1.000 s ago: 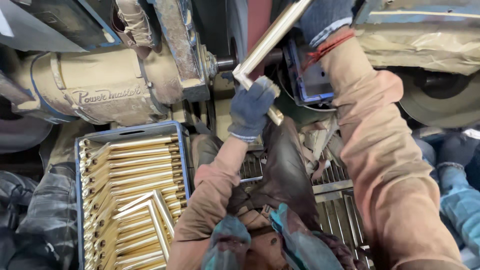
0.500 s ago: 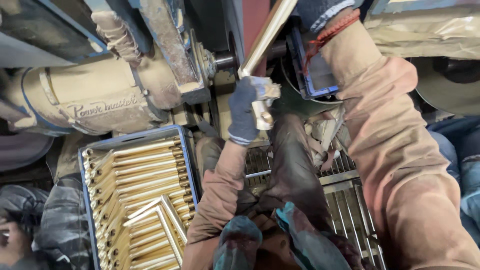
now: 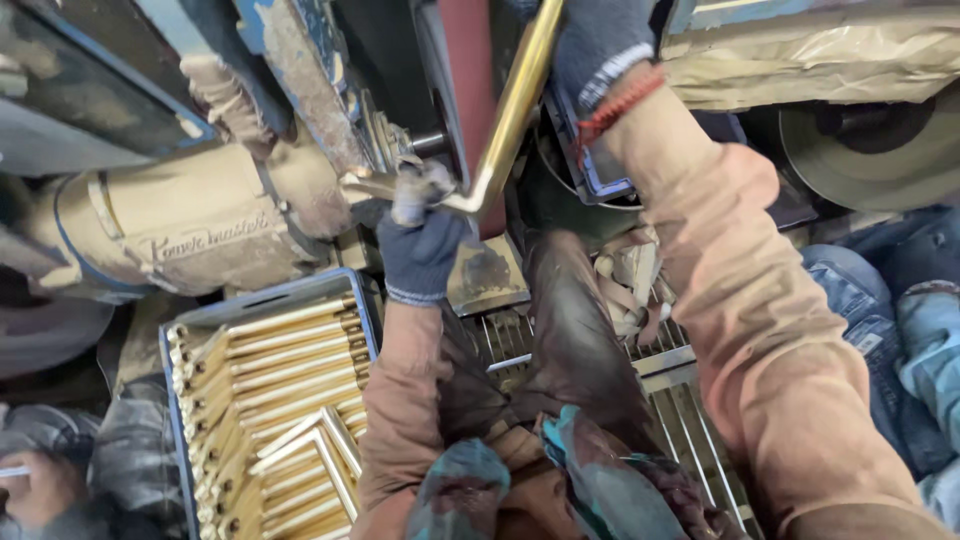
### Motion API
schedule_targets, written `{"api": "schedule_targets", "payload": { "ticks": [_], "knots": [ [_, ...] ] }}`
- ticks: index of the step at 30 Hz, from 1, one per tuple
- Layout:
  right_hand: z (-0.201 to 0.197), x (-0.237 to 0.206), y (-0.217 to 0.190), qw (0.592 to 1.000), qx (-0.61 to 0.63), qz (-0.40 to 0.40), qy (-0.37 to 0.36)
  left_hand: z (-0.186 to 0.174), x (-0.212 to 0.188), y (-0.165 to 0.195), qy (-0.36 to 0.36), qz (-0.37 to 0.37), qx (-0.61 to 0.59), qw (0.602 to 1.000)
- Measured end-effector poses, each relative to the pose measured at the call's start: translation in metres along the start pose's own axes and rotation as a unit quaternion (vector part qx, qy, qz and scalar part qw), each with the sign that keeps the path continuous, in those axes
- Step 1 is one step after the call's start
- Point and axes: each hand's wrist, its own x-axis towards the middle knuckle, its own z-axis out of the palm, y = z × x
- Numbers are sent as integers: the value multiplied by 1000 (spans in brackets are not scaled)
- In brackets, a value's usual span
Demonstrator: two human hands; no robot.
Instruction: The person holds gold-colored L-shaped metal fixtures and presses different sections against a rotating vertical sanding belt to smooth the surfaces.
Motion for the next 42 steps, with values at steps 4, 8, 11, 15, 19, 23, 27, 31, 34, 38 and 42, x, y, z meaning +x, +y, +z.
{"api": "schedule_targets", "payload": {
  "ticks": [4,8,11,15,19,23,27,31,34,38,42],
  "knots": [
    [19,-31,-1,996,68,-7,-53,46,-46,-4,6,-59,-227,972],
    [39,-59,-1,986,131,-10,-106,70,-87,-30,-68,-67,-286,954],
    [51,-78,-1,977,174,11,-123,75,-113,-44,-37,-88,-309,946],
    [63,-98,-4,964,234,71,-105,80,-135,-51,103,-126,-277,947],
    [74,-118,-13,973,193,82,-94,87,-145,-53,173,-149,-124,966],
    [88,-137,-23,998,11,65,10,93,-148,-56,351,-137,26,926],
    [109,-141,-43,986,102,33,-128,103,-149,-50,290,41,476,829],
    [150,-166,-36,993,-78,-1,-91,112,-140,-54,120,93,710,687],
    [162,-179,-20,954,-248,-76,-147,104,-118,-63,178,101,708,676],
    [121,-202,-7,952,-232,-176,-90,87,-118,-43,221,92,388,890],
    [81,-236,20,957,-249,-52,139,73,-121,-21,62,76,75,992]
  ]
}}
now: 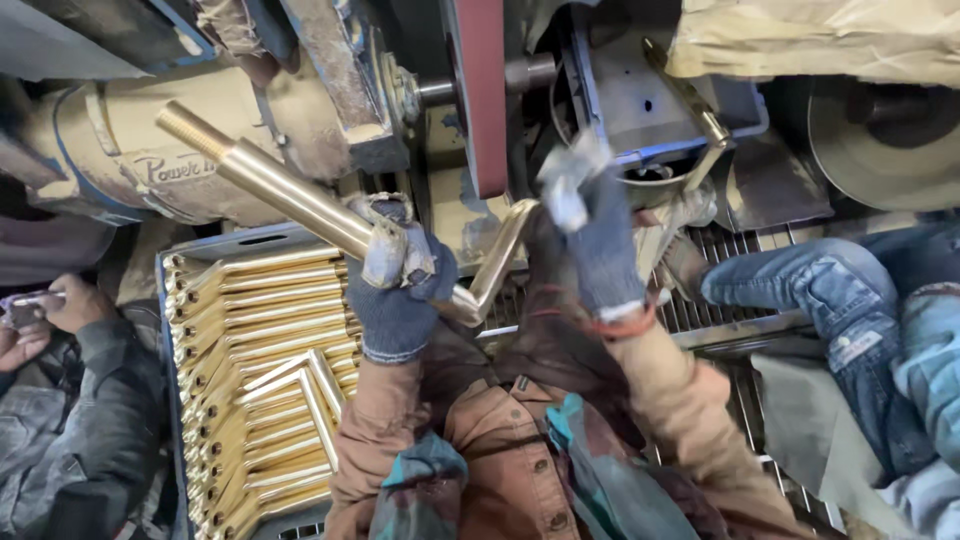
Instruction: The person holds gold-colored L-shaped metal fixtures and presses different sections against a rotating vertical sanding belt to smooth the surfaces.
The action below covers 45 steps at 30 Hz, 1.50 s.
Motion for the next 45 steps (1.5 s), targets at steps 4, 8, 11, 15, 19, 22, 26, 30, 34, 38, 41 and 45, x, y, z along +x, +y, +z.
{"api": "schedule_targets", "payload": {
  "ticks": [4,8,11,15,19,22,26,30,34,38,41,45],
  "knots": [
    [-19,-63,35,930,257,260,-48,4,20,-18,-82,161,631,755],
    [-41,-75,72,995,-76,-22,-63,33,32,-26,-1,103,508,855],
    [-51,-64,79,875,441,147,-134,55,66,-16,14,205,456,866],
    [-49,-55,42,956,-156,-206,-138,69,127,-1,110,218,248,937],
    [-16,-6,19,841,-361,-396,-78,49,190,26,54,153,156,974],
    [3,42,31,826,-360,-430,-50,15,245,45,-17,120,123,985],
    [17,96,62,845,-358,-398,-16,-28,315,63,-3,114,105,988],
    [25,118,85,943,-102,-318,-12,-54,342,53,164,186,144,958],
    [34,124,101,972,124,-194,49,-56,340,39,190,216,173,942],
    [24,156,110,995,3,6,102,-32,335,29,188,277,235,913],
    [17,187,109,958,246,26,144,-3,333,24,171,258,224,924],
    [1,216,109,956,242,149,74,22,326,16,235,278,296,883]
  ]
}}
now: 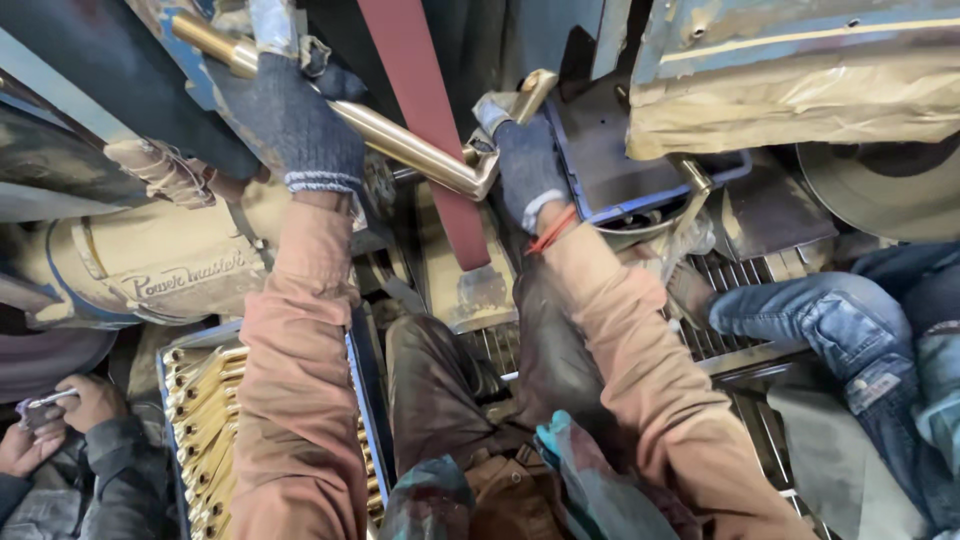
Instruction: The person holds gold-colored L-shaped metal fixtures and presses different sections against a rotating vertical sanding belt to smooth the surfaces.
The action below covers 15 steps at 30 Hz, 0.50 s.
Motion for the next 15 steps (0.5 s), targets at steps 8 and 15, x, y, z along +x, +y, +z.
{"api": "schedule_targets", "payload": {
  "ticks": [8,15],
  "knots": [
    [-16,46,11,939,74,299,-150,1,-3,-1,-10,-26,-12,1000],
    [-7,-32,-5,995,-26,-96,-5,13,-19,16,-23,-44,-26,998]
  ]
}}
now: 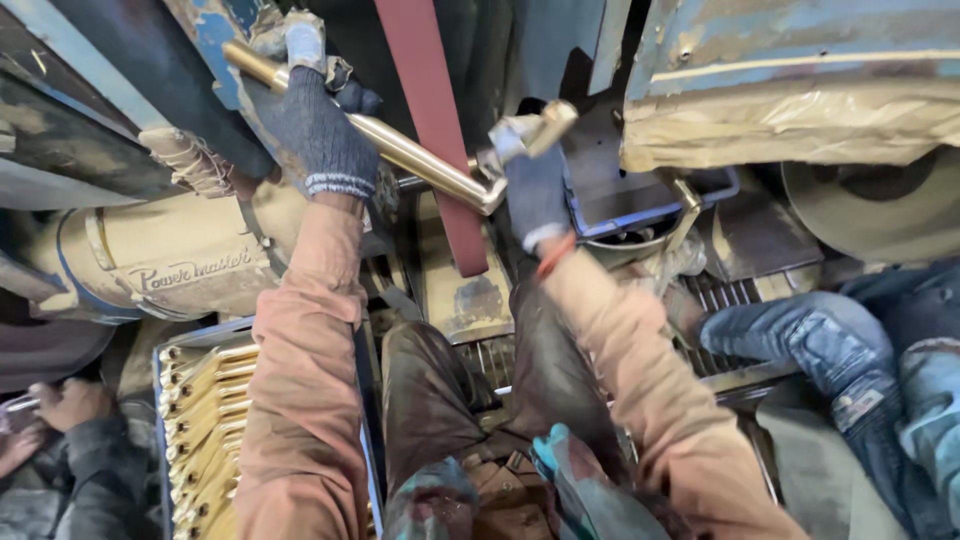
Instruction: The person holds gold-colored L-shaped metal fixtures and presses different sections against a rotating vertical sanding belt to smooth the surfaces.
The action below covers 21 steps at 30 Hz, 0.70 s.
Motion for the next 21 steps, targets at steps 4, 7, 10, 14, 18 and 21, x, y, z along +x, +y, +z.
{"api": "schedule_targets", "payload": {
  "ticks": [4,7,10,14,18,21],
  "knots": [
    [5,-62,-4,961,-170,-216,-36,-2,6,3,22,22,32,999],
    [5,-79,-3,842,-299,-447,-39,-12,13,-4,-72,12,-16,997],
    [6,-74,2,862,-301,-407,-2,-18,22,-17,-94,12,-25,995],
    [3,-43,15,987,-29,-128,98,-21,30,-32,-84,-91,-99,987],
    [-23,5,26,988,88,128,22,-18,30,-32,-37,-30,-3,999],
    [-46,28,31,970,-78,166,-158,-12,24,-21,10,-39,34,999]
  ]
}}
